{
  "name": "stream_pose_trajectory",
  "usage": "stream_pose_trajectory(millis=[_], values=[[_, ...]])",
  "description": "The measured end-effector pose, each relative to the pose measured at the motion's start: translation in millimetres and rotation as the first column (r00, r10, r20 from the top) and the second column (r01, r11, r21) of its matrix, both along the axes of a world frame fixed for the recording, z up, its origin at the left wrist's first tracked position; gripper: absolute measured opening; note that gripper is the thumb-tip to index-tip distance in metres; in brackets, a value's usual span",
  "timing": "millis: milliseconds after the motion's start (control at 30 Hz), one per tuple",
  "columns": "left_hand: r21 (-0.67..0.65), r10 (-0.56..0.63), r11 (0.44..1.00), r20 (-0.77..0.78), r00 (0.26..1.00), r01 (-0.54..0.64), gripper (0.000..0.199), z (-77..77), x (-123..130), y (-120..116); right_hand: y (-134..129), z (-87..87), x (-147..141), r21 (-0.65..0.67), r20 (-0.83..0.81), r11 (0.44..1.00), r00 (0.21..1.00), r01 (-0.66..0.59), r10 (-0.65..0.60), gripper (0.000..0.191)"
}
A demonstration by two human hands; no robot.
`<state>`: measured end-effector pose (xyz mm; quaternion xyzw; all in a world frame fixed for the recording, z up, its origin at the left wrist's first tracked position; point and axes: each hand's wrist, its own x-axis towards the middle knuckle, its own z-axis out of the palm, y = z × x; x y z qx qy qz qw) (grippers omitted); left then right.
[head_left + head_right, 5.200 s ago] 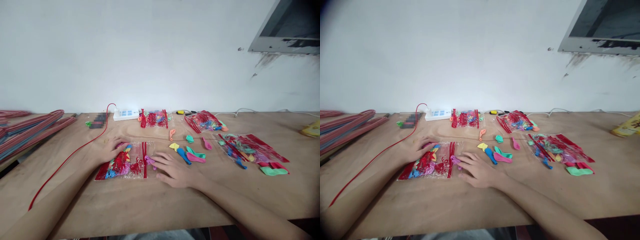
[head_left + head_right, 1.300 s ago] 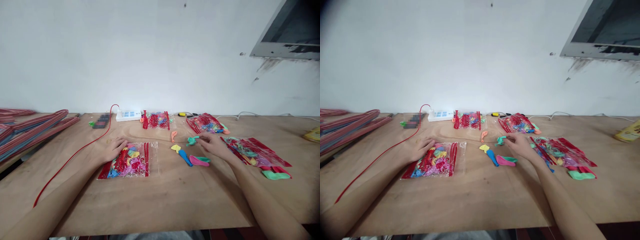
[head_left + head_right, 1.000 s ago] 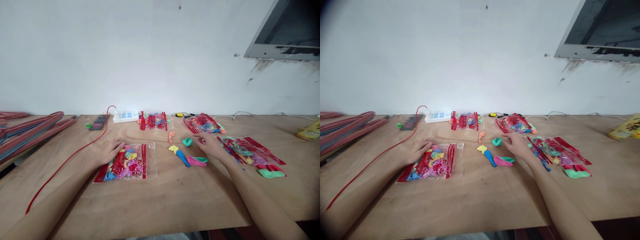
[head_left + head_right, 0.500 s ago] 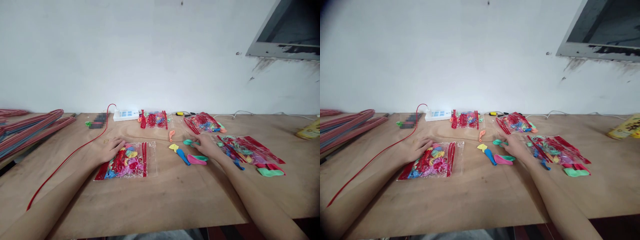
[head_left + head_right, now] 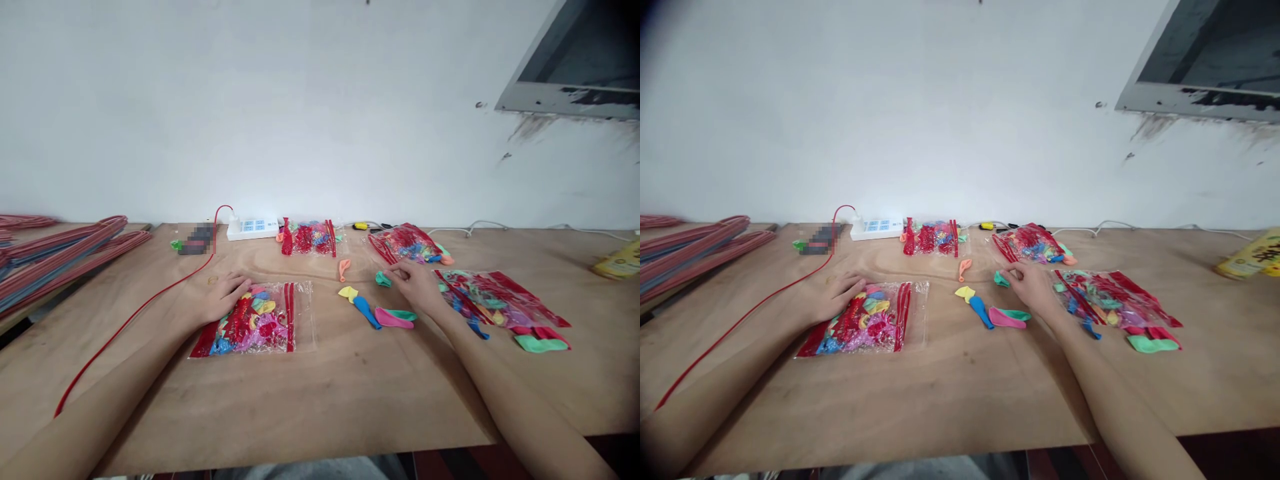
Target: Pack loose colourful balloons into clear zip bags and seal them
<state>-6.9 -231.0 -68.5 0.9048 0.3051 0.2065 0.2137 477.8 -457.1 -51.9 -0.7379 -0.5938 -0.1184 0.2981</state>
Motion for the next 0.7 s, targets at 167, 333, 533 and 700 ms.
stream_pose_trajectory(millis=[167,333,533,700], values=[[0.001,0.009,1.000,-0.015,1.000,-0.009,0.066,-1.8,-1.0,1.4,-1.0,2.2,-3.9,0.004,-0.111,0.998,0.992,0.060,-0.059,0.034],[0.009,0.006,1.000,-0.026,1.000,-0.005,0.065,-0.5,-1.4,0.2,-1.3,-2.1,1.1,-0.159,0.079,0.982,0.993,0.101,-0.089,0.026],[0.005,-0.004,1.000,-0.006,1.000,0.004,0.065,-2.4,-0.6,1.2,-6.4,3.6,1.1,-0.249,0.130,0.965,0.985,-0.076,0.111,0.041],[0.004,-0.030,1.000,0.009,1.000,0.030,0.063,-2.3,-0.3,1.0,-8.8,11.8,-8.9,-0.362,0.136,0.917,0.964,-0.166,0.229,0.048]])
